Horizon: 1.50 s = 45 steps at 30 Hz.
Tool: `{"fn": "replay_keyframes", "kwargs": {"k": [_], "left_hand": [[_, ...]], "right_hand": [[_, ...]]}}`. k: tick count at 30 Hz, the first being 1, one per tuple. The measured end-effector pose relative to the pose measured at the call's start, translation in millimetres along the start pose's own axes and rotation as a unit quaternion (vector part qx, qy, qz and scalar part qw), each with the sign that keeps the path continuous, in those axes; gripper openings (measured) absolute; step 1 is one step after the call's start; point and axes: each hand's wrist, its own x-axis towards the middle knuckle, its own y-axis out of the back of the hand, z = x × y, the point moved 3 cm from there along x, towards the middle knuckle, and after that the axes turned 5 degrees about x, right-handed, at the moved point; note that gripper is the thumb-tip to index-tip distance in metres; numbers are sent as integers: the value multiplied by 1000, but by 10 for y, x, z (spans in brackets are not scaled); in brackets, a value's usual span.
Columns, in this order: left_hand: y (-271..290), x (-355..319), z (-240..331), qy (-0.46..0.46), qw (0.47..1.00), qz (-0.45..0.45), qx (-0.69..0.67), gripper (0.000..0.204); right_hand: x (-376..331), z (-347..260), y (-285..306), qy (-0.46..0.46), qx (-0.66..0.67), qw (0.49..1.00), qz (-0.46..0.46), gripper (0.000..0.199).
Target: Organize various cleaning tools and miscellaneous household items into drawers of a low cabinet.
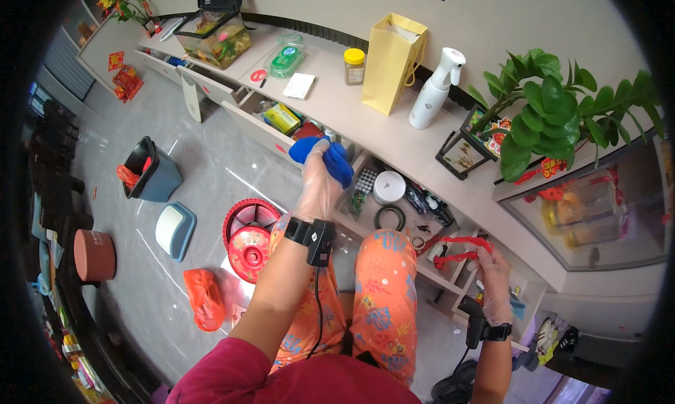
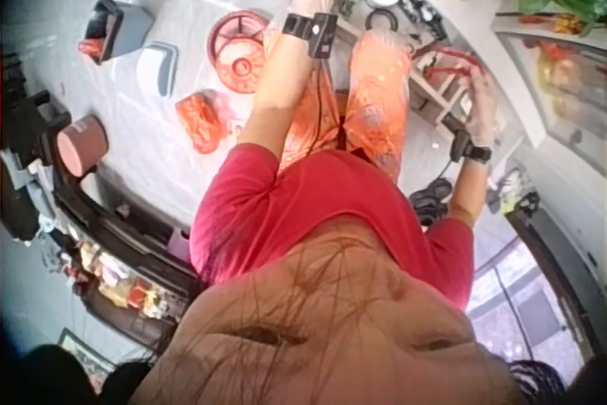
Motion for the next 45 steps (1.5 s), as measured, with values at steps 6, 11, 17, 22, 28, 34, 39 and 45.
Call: {"fn": "replay_keyframes", "kwargs": {"k": [6,11,17,22,28,34,39,45], "left_hand": [[-28,-59,46,7,999,13,45,8],[8,-54,12,-11,999,-1,44,7],[40,16,-66,8,998,-60,-5,17],[-63,-141,29,28,996,-77,44,7],[-34,-13,-36,-2,998,-28,60,14],[-18,-54,-35,-10,996,-12,82,14],[-42,-20,-38,5,997,-28,77,11],[-115,-163,-42,10,991,-53,122,5]], "right_hand": [[30,-7,-56,1,4,1000,-22,25],[109,82,-65,26,16,999,-27,27],[-53,-66,-101,30,19,999,-40,26],[-14,-70,-122,-8,60,998,-24,26],[205,128,-70,-28,63,997,-31,25],[380,277,-96,-12,-6,1000,-3,22],[476,364,-182,19,-30,999,-28,18],[503,420,-240,69,118,990,-35,27]]}}
